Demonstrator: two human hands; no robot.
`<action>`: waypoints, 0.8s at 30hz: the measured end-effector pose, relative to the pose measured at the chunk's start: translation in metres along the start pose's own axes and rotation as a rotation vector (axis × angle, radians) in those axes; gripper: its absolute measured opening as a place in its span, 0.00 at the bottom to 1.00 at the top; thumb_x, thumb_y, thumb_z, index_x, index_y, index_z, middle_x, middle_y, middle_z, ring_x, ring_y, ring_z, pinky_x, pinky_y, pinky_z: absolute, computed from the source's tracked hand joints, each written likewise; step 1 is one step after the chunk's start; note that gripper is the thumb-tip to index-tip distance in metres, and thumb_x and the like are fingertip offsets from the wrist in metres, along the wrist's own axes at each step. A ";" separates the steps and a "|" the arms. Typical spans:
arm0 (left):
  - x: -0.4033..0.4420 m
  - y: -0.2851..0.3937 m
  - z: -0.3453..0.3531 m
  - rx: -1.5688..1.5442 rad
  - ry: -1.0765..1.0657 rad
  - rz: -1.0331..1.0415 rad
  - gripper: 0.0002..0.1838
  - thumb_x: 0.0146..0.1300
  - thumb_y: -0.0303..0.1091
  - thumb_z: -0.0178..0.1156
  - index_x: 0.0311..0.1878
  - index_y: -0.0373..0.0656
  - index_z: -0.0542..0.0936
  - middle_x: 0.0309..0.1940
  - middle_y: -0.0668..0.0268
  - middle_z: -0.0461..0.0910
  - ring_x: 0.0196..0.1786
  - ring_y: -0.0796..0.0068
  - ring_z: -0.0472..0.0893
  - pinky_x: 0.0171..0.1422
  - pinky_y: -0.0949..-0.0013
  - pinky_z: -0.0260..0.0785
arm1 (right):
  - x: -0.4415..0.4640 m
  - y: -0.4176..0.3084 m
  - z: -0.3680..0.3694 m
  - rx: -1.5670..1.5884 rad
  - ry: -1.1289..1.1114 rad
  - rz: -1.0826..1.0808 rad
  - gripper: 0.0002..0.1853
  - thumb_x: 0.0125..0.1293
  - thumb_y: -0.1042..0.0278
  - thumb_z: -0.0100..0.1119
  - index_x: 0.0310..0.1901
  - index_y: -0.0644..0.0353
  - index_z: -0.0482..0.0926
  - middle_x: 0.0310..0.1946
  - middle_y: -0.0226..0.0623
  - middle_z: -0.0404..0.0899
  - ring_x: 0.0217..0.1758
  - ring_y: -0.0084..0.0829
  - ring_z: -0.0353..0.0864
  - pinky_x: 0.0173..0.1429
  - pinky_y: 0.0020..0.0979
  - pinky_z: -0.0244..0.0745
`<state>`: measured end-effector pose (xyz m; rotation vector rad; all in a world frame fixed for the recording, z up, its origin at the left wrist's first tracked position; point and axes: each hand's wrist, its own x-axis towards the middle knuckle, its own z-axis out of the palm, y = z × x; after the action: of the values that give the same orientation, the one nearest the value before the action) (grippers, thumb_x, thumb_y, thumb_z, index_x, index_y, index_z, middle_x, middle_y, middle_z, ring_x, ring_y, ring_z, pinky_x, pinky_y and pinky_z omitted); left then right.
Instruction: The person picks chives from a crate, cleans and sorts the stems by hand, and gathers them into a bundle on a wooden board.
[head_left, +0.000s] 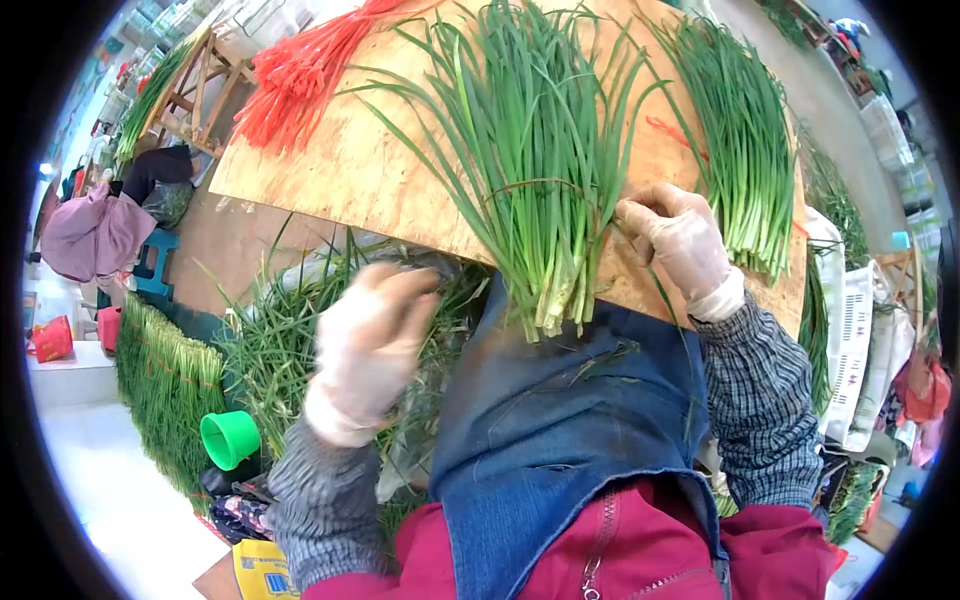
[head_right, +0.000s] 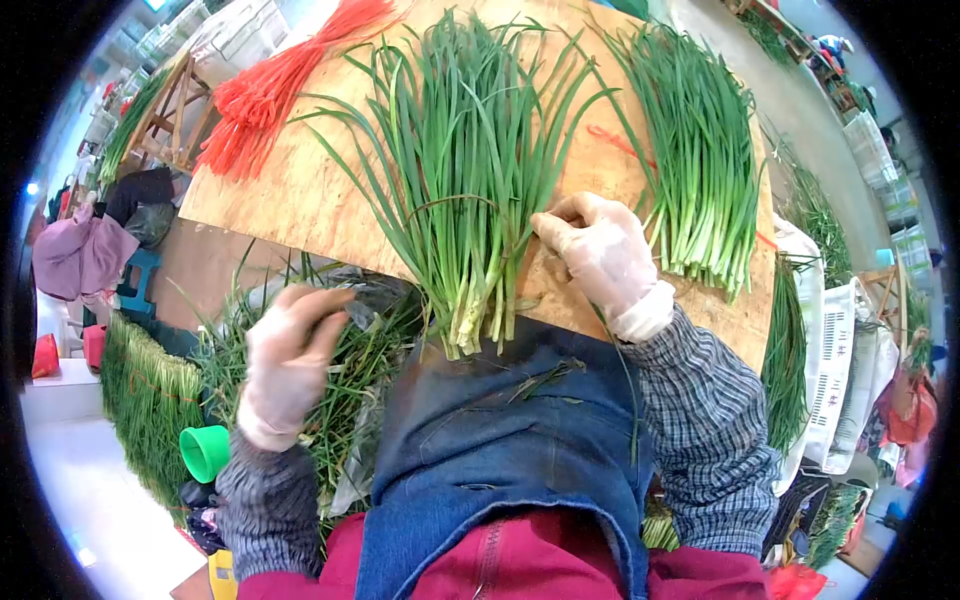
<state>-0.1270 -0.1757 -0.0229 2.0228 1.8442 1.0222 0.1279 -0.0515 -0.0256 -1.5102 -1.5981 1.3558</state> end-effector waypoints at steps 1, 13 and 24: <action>0.014 0.014 0.016 -0.054 0.003 0.057 0.05 0.53 0.30 0.59 0.33 0.41 0.78 0.29 0.59 0.77 0.31 0.60 0.79 0.34 0.64 0.71 | 0.001 0.000 0.003 0.006 0.038 -0.038 0.12 0.58 0.66 0.59 0.32 0.71 0.77 0.20 0.37 0.76 0.18 0.20 0.72 0.24 0.23 0.67; 0.074 0.049 0.106 0.127 -0.179 -0.062 0.17 0.49 0.44 0.63 0.28 0.36 0.78 0.23 0.51 0.78 0.29 0.55 0.79 0.34 0.61 0.71 | -0.008 0.015 0.012 0.471 -0.168 0.268 0.09 0.61 0.73 0.49 0.34 0.72 0.74 0.23 0.42 0.77 0.15 0.24 0.73 0.14 0.23 0.64; 0.054 0.063 0.058 -0.887 -0.085 -0.519 0.07 0.57 0.29 0.58 0.34 0.35 0.80 0.26 0.68 0.80 0.27 0.83 0.74 0.33 0.80 0.65 | -0.021 -0.008 0.028 0.209 -0.035 0.092 0.16 0.59 0.62 0.59 0.29 0.71 0.76 0.18 0.38 0.76 0.13 0.23 0.71 0.17 0.24 0.65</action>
<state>-0.0432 -0.1205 -0.0106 0.9933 1.3660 1.2421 0.1040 -0.0779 -0.0226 -1.4554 -1.3737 1.5550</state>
